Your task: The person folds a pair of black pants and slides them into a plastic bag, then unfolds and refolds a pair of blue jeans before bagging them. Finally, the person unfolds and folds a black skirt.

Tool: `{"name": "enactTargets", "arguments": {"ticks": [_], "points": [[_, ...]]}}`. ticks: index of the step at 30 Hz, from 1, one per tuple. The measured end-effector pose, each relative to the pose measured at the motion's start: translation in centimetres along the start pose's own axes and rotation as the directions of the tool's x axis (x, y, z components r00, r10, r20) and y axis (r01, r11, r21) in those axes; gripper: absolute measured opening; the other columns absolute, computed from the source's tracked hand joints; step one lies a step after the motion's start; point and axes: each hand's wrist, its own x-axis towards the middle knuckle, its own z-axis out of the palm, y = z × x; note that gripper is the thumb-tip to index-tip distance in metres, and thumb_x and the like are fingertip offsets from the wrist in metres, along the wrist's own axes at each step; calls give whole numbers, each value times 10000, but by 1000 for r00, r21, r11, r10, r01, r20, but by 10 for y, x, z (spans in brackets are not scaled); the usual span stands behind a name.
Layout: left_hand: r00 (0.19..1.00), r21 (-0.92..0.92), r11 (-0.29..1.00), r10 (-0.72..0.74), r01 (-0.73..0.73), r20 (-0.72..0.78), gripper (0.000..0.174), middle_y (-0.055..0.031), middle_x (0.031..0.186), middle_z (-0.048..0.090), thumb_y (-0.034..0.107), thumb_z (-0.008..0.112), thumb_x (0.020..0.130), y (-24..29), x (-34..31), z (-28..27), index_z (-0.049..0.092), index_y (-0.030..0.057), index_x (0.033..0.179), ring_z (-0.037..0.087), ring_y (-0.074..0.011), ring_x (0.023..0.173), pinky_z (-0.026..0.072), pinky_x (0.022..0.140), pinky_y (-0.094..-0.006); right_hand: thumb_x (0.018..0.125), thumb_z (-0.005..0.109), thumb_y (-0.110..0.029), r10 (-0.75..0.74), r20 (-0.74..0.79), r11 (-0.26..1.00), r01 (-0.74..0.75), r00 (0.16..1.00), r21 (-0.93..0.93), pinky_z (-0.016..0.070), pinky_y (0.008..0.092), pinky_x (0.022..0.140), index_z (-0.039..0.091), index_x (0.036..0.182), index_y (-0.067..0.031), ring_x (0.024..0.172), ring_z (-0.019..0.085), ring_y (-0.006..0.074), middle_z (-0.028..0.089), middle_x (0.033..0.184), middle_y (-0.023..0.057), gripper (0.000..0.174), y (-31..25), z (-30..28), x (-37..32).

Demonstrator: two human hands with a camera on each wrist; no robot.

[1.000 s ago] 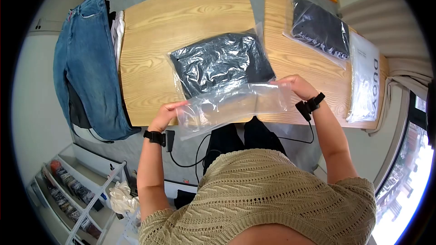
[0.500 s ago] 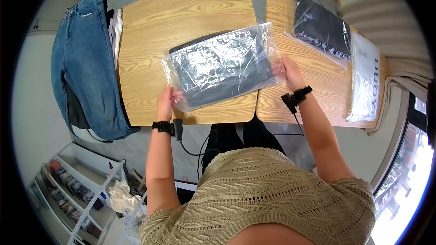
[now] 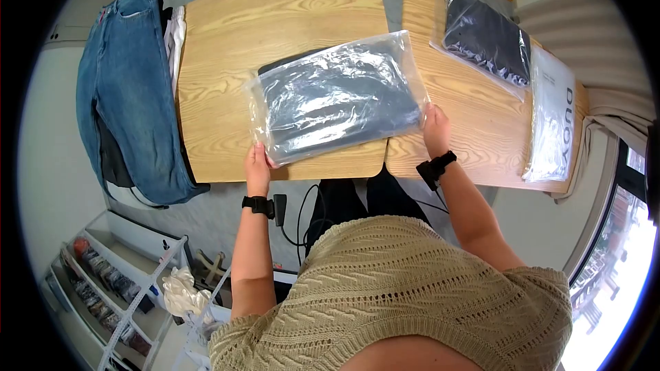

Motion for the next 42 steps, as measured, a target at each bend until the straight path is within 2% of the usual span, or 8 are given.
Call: {"name": "enactTargets", "arguments": {"ticks": [10,14,18,19,20,22,26,42], "points": [[995,26,996,-85,86,-57,393,8,518,432,316,427,988,-25,13,10,474,77,680,416,-90,428,373,424,-251,865,589,-133,-363,-297,917,283,883,-280,421,416,770,582,1004,-23,870,546,344,598,1000,170,177,1,22,-15],[990,-17,994,-107,106,-87,412,7,493,412,313,437,983,-21,14,11,468,51,666,401,-92,417,374,418,-264,826,623,-208,-600,420,563,732,681,-383,275,442,1056,577,1157,-114,1277,392,273,459,1344,136,348,-63,56,-52],[969,83,995,-41,63,-244,309,-84,713,584,281,477,956,-3,5,14,553,17,816,568,-170,658,479,641,-328,912,502,-358,-514,496,422,710,700,-564,225,460,1091,435,1359,-205,1354,294,233,351,1446,84,477,-55,96,-35],[870,486,844,400,-227,-288,248,-147,940,566,257,501,930,16,-1,27,552,15,954,545,-221,876,432,797,-378,919,481,-393,-479,515,399,699,711,-594,219,466,1092,404,1382,-212,1362,278,233,336,1457,83,503,-57,97,-32],[638,803,466,756,-372,-143,289,-211,1168,548,232,525,904,34,-8,41,552,14,1093,521,-273,1094,384,952,-427,919,481,-393,-481,515,398,700,710,-593,219,466,1092,404,1382,-212,1362,278,233,336,1457,83,503,-57,98,-30],[788,671,444,492,-593,370,490,-199,1447,301,241,557,868,70,-8,65,439,73,1313,290,-304,1335,224,1078,-475,915,490,-390,-487,515,392,704,705,-592,212,480,1093,412,1376,-209,1364,274,241,337,1456,87,501,-56,99,-29],[568,669,-30,501,-743,653,617,-74,1476,306,389,569,851,76,22,97,376,173,1396,269,-268,1361,221,1068,-537,901,506,-413,-498,550,341,735,670,-586,202,524,1088,424,1370,-249,1365,273,243,338,1458,70,504,-61,90,-17],[597,636,18,364,-772,715,633,-59,1496,266,471,562,813,58,57,97,413,226,1377,228,-279,1377,194,1031,-642,858,531,-496,-458,651,372,796,605,-478,173,614,1055,468,1336,-312,1364,263,286,337,1459,59,516,-56,90,10]]}}
